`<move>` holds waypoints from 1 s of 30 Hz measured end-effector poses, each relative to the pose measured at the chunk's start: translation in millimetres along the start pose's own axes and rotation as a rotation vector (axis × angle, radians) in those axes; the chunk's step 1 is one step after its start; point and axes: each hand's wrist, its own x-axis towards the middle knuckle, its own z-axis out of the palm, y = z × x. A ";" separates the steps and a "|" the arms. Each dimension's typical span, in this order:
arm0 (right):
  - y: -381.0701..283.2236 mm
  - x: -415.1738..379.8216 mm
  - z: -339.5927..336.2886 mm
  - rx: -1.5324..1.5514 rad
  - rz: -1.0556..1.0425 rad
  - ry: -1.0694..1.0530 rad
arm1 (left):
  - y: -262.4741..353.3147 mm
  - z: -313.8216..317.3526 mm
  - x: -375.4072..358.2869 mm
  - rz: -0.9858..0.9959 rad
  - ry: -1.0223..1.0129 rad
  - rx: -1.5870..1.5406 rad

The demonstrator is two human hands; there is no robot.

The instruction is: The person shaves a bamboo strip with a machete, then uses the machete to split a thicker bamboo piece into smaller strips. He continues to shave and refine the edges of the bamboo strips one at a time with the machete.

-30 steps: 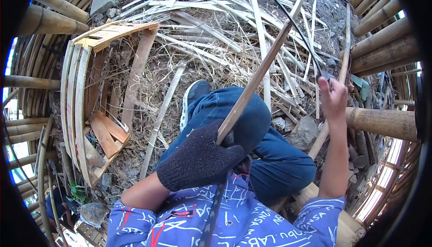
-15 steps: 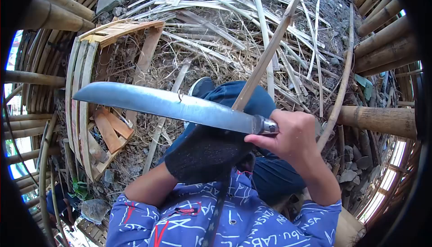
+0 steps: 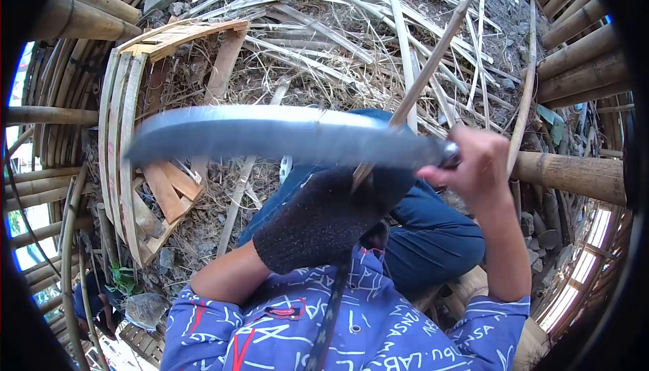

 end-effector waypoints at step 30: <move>120.4 -30.0 31.8 0.399 0.645 0.094 | -3.4 -61.4 10.4 -0.679 -0.115 -0.944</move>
